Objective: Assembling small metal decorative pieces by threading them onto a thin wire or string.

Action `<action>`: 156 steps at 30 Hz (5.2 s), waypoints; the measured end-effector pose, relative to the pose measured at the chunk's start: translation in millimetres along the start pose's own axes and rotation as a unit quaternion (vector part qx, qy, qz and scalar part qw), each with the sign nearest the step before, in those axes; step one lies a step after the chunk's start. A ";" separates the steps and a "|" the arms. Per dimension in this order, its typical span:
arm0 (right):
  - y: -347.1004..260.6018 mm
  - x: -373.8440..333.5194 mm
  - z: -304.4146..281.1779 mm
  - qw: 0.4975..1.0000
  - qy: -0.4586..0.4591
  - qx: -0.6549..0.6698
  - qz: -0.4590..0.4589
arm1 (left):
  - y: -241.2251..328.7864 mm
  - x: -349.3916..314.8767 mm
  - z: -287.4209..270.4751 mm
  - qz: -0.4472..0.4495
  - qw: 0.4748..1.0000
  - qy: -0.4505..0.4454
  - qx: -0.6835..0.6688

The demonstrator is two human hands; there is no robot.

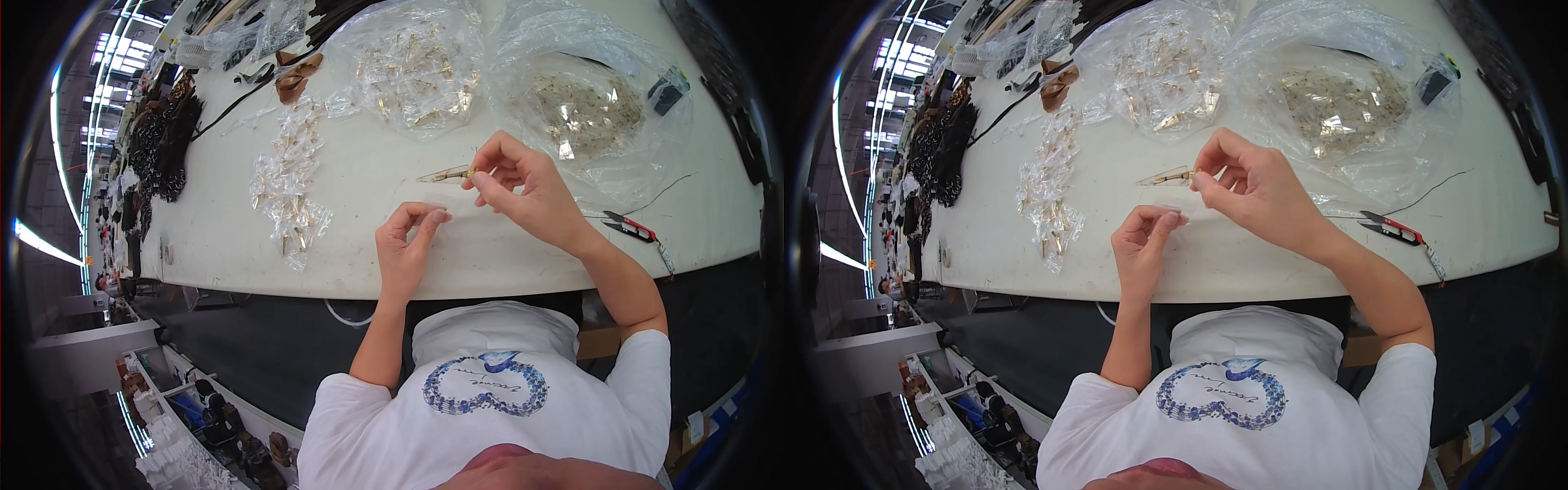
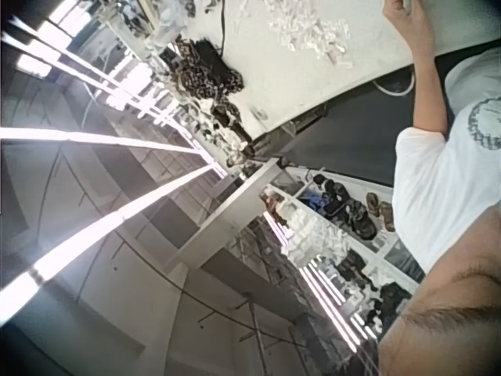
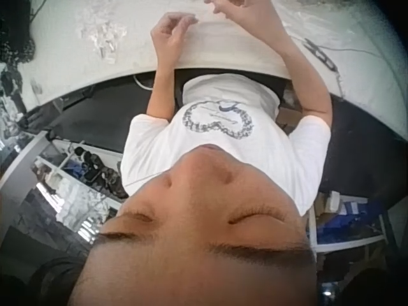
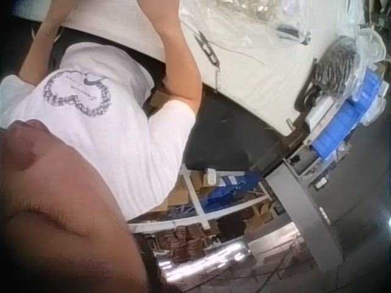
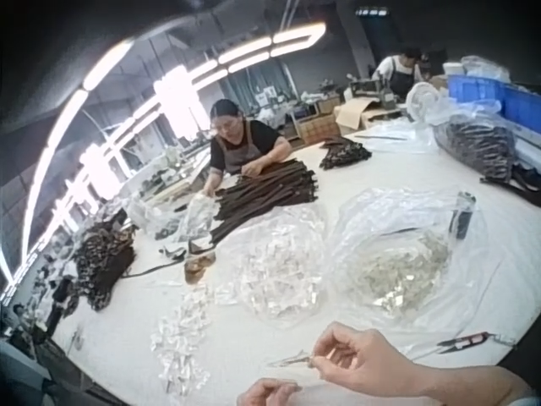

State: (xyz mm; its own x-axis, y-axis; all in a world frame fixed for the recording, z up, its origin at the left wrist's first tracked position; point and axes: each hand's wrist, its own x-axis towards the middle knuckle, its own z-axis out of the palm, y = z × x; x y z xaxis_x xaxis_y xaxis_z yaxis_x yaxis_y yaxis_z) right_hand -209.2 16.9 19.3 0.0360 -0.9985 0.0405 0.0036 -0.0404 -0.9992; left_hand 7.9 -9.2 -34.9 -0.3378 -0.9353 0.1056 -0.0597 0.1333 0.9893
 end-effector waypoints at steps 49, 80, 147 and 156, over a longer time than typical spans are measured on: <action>-3.0 94.8 -6.4 0.934 0.115 -0.324 -0.099 | -2.1 -0.7 -5.9 -0.080 0.973 0.048 -0.212; 67.8 21.8 24.6 0.873 -0.024 -0.409 -0.264 | -65.0 143.2 -84.3 0.242 0.733 0.090 0.630; 63.4 3.3 29.8 0.998 0.035 -0.041 -0.043 | -7.3 0.5 31.3 -0.029 0.999 0.021 -0.007; 54.3 3.1 19.3 0.987 -0.019 -0.147 -0.063 | -3.5 -1.5 22.5 0.070 0.970 0.023 0.233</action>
State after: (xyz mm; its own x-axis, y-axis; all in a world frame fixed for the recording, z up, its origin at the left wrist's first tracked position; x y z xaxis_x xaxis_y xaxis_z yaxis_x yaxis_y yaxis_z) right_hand -189.6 12.4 -34.7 0.0905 -0.9832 0.1585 -0.2789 -0.1778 -0.9437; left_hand -12.5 -0.9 -40.8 -0.3317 -0.9093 0.2513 -0.4374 0.3842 0.8130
